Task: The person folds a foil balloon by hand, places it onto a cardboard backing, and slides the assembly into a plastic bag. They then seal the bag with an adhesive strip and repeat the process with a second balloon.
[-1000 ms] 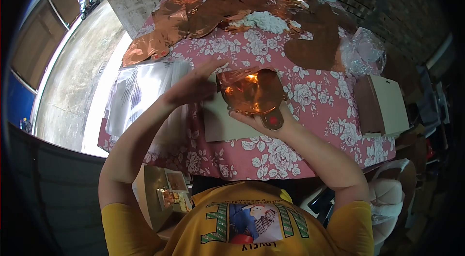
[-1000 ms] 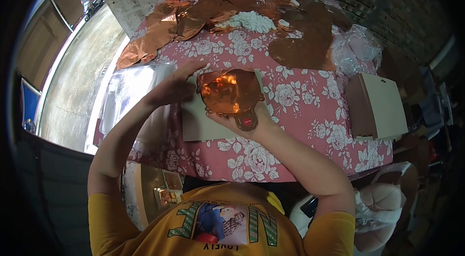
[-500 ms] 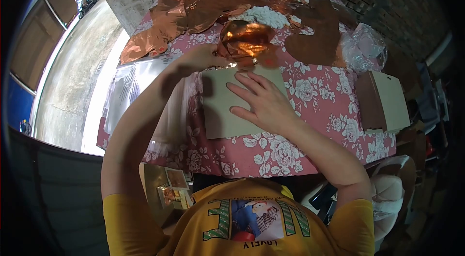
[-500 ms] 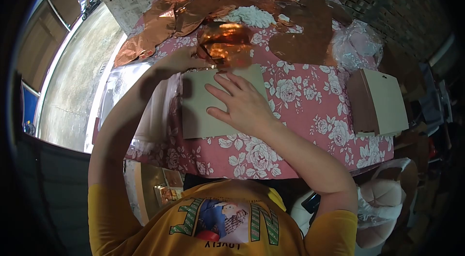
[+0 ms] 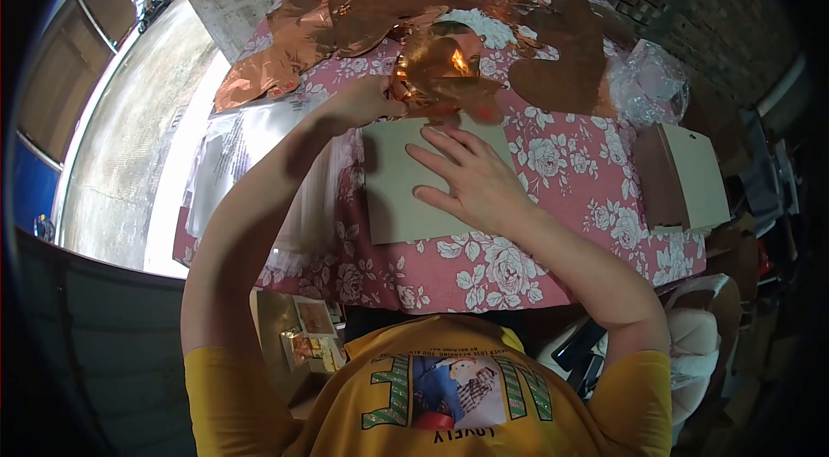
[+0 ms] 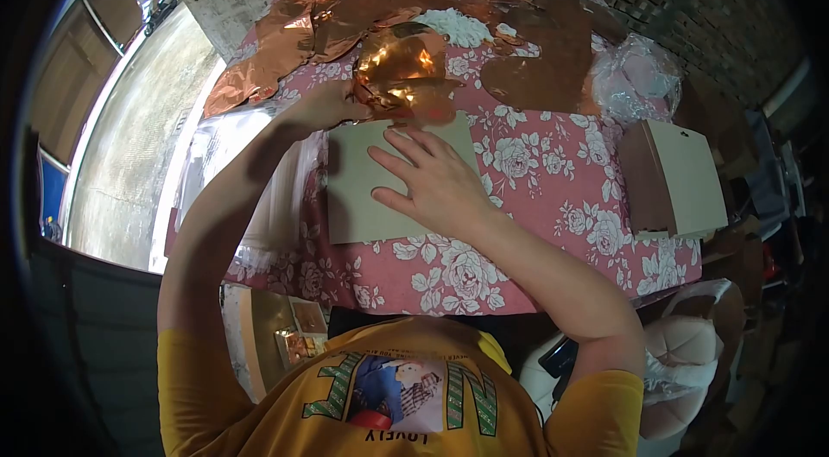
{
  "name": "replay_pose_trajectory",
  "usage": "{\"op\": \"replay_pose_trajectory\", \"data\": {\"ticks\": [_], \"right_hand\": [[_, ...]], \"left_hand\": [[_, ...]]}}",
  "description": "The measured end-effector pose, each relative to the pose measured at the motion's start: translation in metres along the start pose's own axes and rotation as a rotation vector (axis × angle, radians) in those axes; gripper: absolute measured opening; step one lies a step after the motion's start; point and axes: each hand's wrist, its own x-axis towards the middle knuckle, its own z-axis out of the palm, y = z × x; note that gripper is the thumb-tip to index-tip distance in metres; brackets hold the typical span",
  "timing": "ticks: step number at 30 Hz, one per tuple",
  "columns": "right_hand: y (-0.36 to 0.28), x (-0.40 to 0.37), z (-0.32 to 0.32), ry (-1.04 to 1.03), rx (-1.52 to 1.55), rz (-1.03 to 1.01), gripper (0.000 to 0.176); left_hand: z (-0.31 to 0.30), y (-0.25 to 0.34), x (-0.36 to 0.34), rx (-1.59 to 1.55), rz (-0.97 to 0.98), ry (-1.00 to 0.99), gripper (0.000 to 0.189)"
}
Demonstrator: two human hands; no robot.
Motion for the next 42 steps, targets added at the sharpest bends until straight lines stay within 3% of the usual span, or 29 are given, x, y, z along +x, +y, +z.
{"op": "replay_pose_trajectory", "data": {"ticks": [4,7,16,21,27,36,42], "right_hand": [[0.001,0.0,0.0,0.018,-0.04,-0.033,0.055],[-0.001,0.0,-0.005,-0.088,0.022,0.036,0.056],[0.0,0.0,-0.005,-0.083,0.02,0.028,0.056],[0.002,-0.002,0.002,-0.006,-0.001,0.011,0.056],[-0.007,-0.001,-0.007,-0.1,0.08,0.118,0.055],[-0.003,-0.002,0.0,0.027,0.018,0.03,0.056],[-0.004,-0.002,-0.001,-0.032,0.001,0.069,0.056]], "left_hand": [[0.004,-0.004,0.0,-0.024,0.087,0.04,0.034],[0.004,-0.002,-0.002,-0.056,0.085,0.024,0.033],[0.003,0.002,-0.003,-0.016,0.045,0.009,0.029],[0.007,-0.013,0.005,-0.113,0.135,-0.008,0.027],[0.007,-0.009,0.004,-0.192,0.182,-0.042,0.027],[0.003,-0.017,0.01,-0.168,0.107,-0.055,0.027],[0.001,-0.005,0.004,-0.09,0.095,-0.009,0.024]]}}
